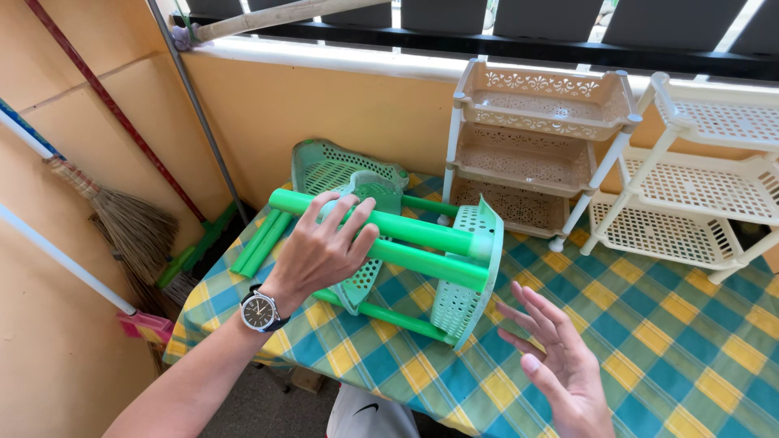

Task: The person disassembles a beige plastic storage rack on a table, pulling white plastic tubes out of the basket shelves and separating the baskets. They then assemble a green basket rack by fitting green plastic tubes into the basket corners and sliding baskets onto the tubes.

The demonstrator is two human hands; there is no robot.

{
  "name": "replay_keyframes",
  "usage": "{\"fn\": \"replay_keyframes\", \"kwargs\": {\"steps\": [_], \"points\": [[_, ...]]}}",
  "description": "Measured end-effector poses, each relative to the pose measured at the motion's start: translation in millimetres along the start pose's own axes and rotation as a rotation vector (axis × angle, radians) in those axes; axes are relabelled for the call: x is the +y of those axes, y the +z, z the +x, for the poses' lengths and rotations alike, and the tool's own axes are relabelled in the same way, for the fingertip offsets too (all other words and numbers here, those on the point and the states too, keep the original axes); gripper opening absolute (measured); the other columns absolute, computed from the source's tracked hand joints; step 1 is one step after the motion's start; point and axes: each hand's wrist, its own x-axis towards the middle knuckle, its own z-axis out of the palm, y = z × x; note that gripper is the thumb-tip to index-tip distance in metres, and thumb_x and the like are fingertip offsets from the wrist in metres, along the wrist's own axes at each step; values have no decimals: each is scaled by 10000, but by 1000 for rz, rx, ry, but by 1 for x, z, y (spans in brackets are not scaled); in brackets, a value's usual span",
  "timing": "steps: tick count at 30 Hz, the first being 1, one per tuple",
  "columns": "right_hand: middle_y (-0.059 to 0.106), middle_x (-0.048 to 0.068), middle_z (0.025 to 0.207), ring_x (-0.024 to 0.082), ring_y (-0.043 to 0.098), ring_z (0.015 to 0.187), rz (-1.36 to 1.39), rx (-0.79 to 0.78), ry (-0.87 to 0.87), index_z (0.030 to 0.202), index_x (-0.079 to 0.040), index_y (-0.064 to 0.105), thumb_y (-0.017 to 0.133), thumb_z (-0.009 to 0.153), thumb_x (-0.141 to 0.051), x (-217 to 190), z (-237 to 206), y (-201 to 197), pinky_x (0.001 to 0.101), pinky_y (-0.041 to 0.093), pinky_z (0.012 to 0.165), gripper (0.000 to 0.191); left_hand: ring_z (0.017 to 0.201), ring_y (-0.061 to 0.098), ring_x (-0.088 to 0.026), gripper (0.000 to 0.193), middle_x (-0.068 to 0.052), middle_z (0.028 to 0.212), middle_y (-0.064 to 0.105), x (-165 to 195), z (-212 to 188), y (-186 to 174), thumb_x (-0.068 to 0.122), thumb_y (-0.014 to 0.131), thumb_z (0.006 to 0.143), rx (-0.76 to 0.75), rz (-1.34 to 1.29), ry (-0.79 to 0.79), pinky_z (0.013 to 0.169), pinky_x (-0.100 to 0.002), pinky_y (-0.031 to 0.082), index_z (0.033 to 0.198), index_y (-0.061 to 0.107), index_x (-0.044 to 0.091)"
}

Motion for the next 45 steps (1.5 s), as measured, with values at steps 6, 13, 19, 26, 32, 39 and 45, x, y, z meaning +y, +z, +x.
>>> {"fn": "replay_keyframes", "kwargs": {"steps": [6, 13, 19, 26, 32, 39, 45], "points": [[399, 237, 1637, 388, 457, 1483, -120, 37, -157, 1521, 8, 388, 672, 856, -119, -17, -12, 21, 544, 440, 1141, 734, 1244, 584, -274, 124, -105, 1297, 645, 15, -2, -24, 200, 643, 935, -14, 78, -16, 1054, -538, 442, 966, 618, 82], [452, 241, 1591, 376, 525, 1434, -185, 47, -243, 1517, 1, 392, 770, 831, -170, -19, -16, 43, 525, 500, 1105, 802, 1254, 563, -275, 119, -92, 1242, 632, 47, -4, -46, 171, 655, 886, -84, 94, -167, 1025, -539, 435, 965, 625, 87], [486, 205, 1509, 292, 621, 1256, -158, 343, -361, 1486, -8, 420, 817, 816, -130, -14, -13, 57, 438, 579, 939, 789, 1179, 567, -307, 173, -123, 1188, 621, 69, -3, -57, 198, 649, 874, -90, -49, -131, 947, -535, 437, 970, 598, 64], [696, 261, 1274, 320, 662, 1207, 135, -2, -293, 1337, 83, 578, 736, 923, -31, 24, -21, 29, 444, 519, 1057, 458, 1192, 562, -341, 325, -152, 1227, 605, 119, 27, -51, 282, 670, 882, -150, -463, -119, 958, -502, 438, 1071, 591, 30], [689, 231, 1204, 361, 715, 1040, 402, 511, -381, 1250, 77, 638, 580, 1059, -47, 33, -10, -28, 545, 608, 881, 234, 1208, 553, -348, 493, -154, 1278, 600, 102, 68, -38, 358, 708, 904, 41, -635, -114, 1014, -493, 418, 1236, 583, 15], [693, 212, 1063, 264, 708, 981, 563, 339, -331, 1140, -11, 581, 538, 1050, -135, 32, 44, -61, 416, 599, 886, 159, 1104, 642, -313, 322, -100, 1141, 700, 62, 96, -14, 221, 721, 888, -97, -628, -179, 972, -460, 473, 1155, 657, 53], [613, 115, 1168, 125, 526, 675, 68, 209, 9, 1425, 44, 638, 756, 974, -171, 36, 78, -28, 279, 423, 539, 514, 843, 671, -306, 294, -98, 977, 724, 58, 90, 0, 235, 764, 882, -168, -783, -264, 728, -411, 525, 1122, 707, 75]]}}
